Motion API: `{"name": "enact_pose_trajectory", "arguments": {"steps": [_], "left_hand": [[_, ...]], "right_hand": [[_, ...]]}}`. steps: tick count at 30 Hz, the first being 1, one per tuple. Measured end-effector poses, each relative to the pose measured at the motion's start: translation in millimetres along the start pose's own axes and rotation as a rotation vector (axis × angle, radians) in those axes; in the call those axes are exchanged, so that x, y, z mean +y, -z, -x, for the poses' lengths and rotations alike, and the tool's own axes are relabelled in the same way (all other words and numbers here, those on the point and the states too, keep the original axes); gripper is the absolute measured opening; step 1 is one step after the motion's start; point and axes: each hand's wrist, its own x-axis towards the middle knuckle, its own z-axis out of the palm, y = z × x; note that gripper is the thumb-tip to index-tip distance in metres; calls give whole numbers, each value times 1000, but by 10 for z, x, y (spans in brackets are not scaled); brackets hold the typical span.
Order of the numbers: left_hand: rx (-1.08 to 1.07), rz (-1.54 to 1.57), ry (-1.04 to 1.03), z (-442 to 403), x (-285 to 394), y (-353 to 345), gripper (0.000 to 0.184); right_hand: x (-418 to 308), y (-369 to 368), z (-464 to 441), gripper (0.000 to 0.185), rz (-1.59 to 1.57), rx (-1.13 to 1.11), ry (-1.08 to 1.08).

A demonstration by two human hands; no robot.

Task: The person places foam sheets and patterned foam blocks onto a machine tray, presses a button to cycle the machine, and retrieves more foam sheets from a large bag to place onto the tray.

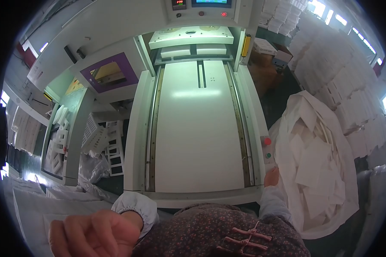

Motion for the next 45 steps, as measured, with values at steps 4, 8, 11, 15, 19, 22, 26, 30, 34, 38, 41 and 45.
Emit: {"name": "enact_pose_trajectory", "arguments": {"steps": [4, 8, 11, 15, 19, 22, 26, 30, 34, 38, 41, 45], "left_hand": [[-16, -22, 3, -14, -61, -15, 40], [-24, -41, 18, -57, -77, -37, 40], [-40, -89, 37, -80, -107, 36, 40], [-60, -434, 195, -6, -209, 398, 40], [34, -1165, 801, 661, -192, 1395, 41], [-10, -1706, 1123, 1653, 414, 2566, 42], [34, -2194, 1539, 2582, 1468, 3017, 35], [-77, -2359, 1292, 2965, 1720, 2906, 38], [-69, -2455, 1208, 3008, 1580, 2890, 38], [-42, -2511, 1233, 3015, 1442, 2814, 38], [-30, -2519, 1269, 2966, 1374, 2871, 39], [-49, -2542, 1276, 2974, 1326, 2874, 40]], "right_hand": [[23, -31, -26, 31, -21, 9, 12], [77, -53, -53, 31, -18, 31, 24], [27, -120, -134, 31, 41, 49, 11], [-37, -77, -159, 30, 36, 35, 14], [-111, -49, -161, 29, 37, 17, 8], [-150, -53, -161, 28, 36, 10, 7], [-197, -45, -182, 28, 41, 7, 4], [-232, -44, -221, 27, 54, -11, 13], [-304, -56, -311, 26, 64, -22, 30], [-316, -43, -360, 25, 68, -38, 42], [-376, -43, -396, 25, 73, -50, 44], [-388, -64, -473, 23, 75, -76, 48]]}}
